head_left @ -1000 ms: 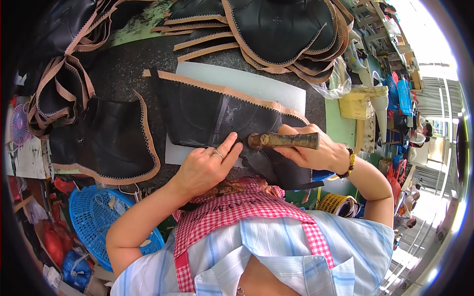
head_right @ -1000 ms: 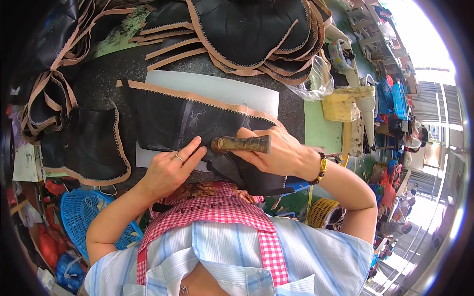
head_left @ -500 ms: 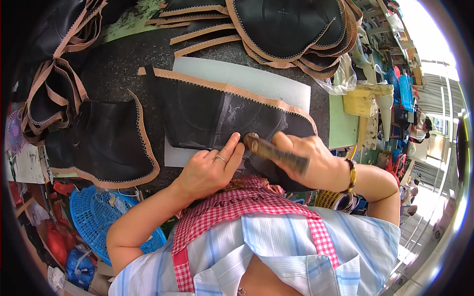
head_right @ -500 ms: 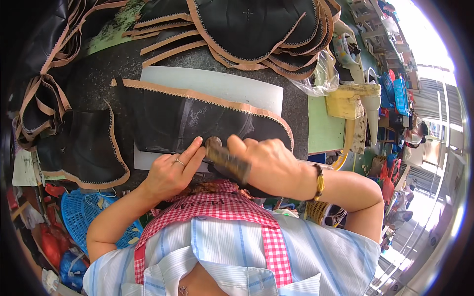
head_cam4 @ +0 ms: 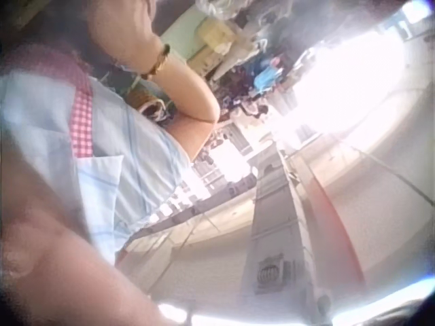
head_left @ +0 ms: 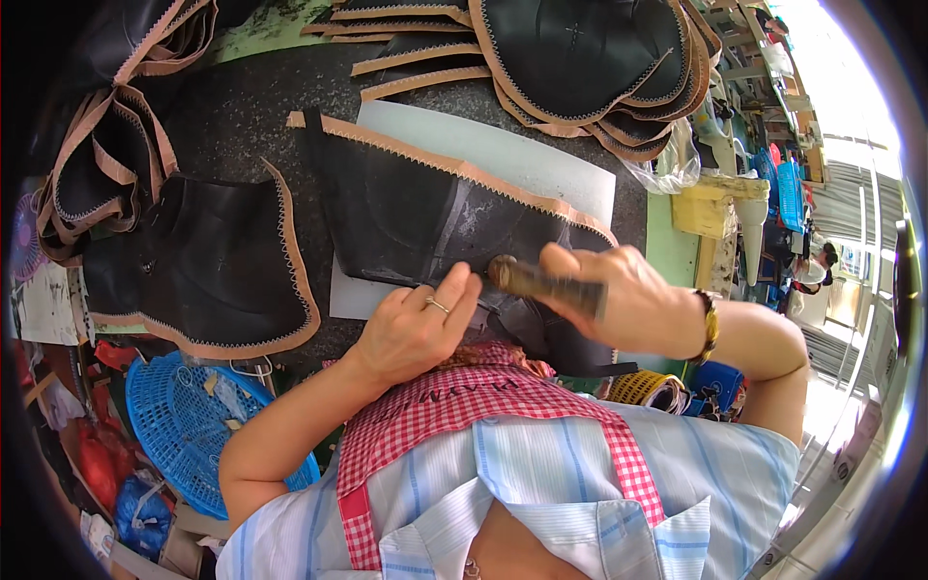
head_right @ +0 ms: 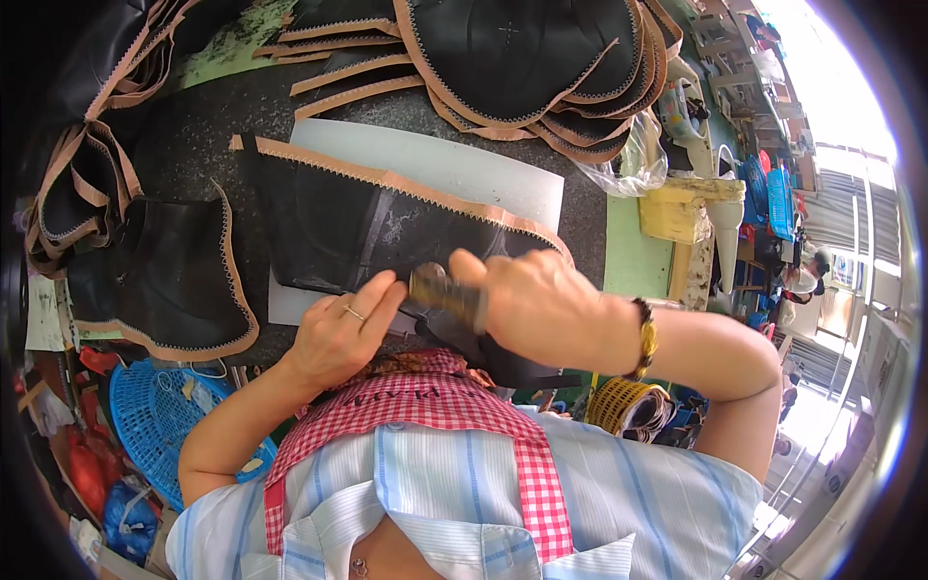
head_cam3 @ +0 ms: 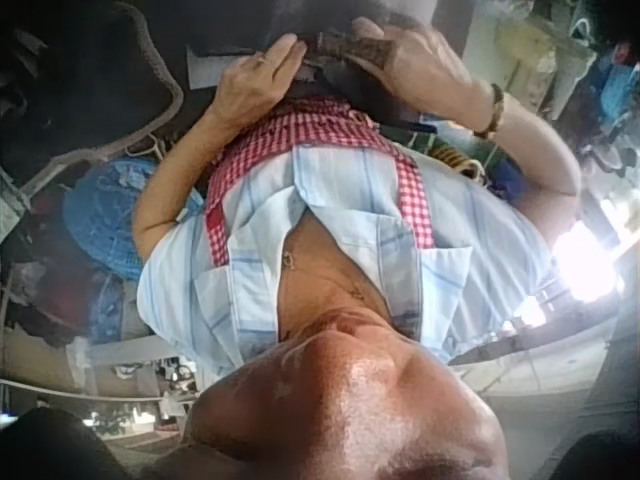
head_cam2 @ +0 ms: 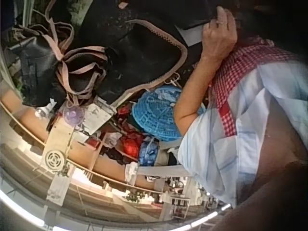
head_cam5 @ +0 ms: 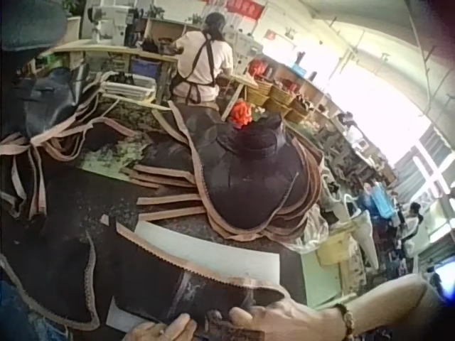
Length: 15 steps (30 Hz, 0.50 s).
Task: The person takes metal hardware from a plastic bag, inserts the pieces into leather shoe uppers by hand, and fastens them using a punch and a hammer.
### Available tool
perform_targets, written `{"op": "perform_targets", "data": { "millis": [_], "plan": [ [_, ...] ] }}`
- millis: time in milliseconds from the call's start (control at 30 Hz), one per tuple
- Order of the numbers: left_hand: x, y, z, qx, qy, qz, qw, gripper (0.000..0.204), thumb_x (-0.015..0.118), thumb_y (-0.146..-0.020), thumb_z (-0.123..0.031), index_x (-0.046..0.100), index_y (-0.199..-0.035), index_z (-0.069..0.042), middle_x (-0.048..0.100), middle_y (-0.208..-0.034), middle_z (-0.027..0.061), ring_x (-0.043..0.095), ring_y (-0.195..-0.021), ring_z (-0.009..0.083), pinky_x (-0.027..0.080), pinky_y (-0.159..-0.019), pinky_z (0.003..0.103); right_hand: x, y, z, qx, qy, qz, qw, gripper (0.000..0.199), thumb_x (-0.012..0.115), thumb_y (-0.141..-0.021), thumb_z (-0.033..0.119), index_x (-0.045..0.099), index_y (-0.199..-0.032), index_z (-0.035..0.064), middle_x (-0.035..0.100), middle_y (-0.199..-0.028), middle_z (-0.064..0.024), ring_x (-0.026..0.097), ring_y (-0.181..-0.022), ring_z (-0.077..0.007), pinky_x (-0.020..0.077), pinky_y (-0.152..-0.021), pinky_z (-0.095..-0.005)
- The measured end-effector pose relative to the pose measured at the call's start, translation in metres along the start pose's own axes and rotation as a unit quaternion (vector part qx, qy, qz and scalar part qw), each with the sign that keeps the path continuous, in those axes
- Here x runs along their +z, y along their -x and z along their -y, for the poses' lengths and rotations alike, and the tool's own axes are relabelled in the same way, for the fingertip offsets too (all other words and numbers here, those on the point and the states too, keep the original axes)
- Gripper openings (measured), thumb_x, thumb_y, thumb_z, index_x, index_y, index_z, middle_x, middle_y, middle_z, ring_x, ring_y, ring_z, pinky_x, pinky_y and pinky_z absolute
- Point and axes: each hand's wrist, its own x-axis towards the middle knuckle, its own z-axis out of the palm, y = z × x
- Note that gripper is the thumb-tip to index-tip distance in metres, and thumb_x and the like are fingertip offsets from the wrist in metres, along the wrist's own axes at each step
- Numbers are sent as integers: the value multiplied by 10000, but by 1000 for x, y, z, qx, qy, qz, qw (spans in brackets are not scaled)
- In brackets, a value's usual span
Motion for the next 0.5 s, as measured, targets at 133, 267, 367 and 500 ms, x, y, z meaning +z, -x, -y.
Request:
{"op": "perform_targets", "data": {
  "millis": [133, 267, 367, 500],
  "plan": [
    [-2, 1, -2, -70, 48, 7, 996, 302, 636, -788, -80, 655, -1080, -6, 637, -1172, 144, 659, -706, 196, 531, -592, 299, 5, 7, -8, -41, -32, -50, 997, 281, 621, -841, 207, 463, -975, 17, 588, -738, -149, 636, -625, -319, 494, -520, -412],
    [-31, -19, -2, -159, 205, 95, 961, 224, 704, -792, -90, 659, -995, -8, 665, -1080, 134, 681, -762, 270, 551, -637, 332, 22, 11, -3, -76, -43, -114, 990, 284, 638, -853, 195, 532, -1079, 61, 547, -728, -116, 612, -583, -303, 495, -520, -408],
    [-35, -40, 18, -174, 283, 49, 942, 200, 736, -779, -114, 667, -940, -17, 676, -994, 127, 673, -781, 297, 550, -668, 350, 23, 20, -28, 52, -127, -247, 959, 187, 654, -876, 118, 578, -1041, 74, 599, -770, -129, 639, -630, -278, 494, -521, -360],
    [-15, -58, 16, -231, 187, 54, 953, 181, 747, -765, -118, 680, -910, -34, 628, -835, 86, 649, -727, 295, 512, -624, 372, 30, 51, -99, 97, -22, -407, 908, 168, 634, -891, 98, 571, -1040, 52, 612, -764, -172, 608, -678, -389, 477, -584, -356]
  ]
}}
